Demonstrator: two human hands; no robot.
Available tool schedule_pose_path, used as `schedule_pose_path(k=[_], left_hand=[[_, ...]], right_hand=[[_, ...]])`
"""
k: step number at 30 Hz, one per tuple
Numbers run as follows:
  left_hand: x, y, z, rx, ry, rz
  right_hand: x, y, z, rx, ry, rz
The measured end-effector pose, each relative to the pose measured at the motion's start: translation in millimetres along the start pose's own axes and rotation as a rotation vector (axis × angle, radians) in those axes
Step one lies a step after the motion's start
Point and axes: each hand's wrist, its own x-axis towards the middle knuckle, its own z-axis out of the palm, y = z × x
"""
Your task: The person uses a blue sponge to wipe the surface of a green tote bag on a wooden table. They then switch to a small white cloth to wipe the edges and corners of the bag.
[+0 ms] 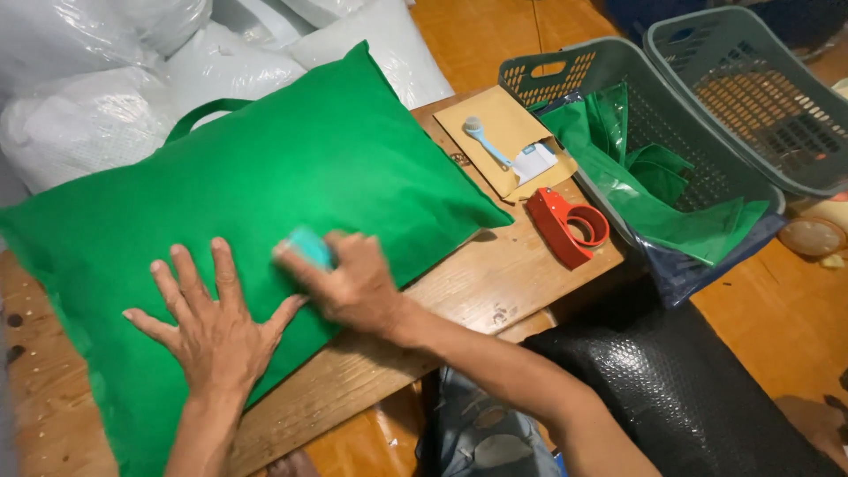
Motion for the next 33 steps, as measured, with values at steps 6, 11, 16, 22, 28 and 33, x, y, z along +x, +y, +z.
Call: schedule_pose_path(k=[6,11,16,22,28,33], left_hand=[[5,2,3,0.018,-0.058,-0.007],[10,3,-5,-0.017,-0.063,-0.022],[10,5,-13,-0.081,-0.099,-0.038],[8,11,-13,-0.062,-0.033,0.022],[8,10,-16,-0.108,-0.02,0.038],[15,3,-18,-0.112,-0.114,-0.068]], right_hand=[[-55,143,-16,-0.489,0.149,0.819],[-38,135,-62,-0.123,0.275,1.105],[-68,138,-31,-0.404,0.133,0.563],[-107,165,-42,-0.448,0.079,0.964],[-127,162,-49,-0.514,0.011,0.934],[-113,137,-88,-0.133,0.056,1.189]])
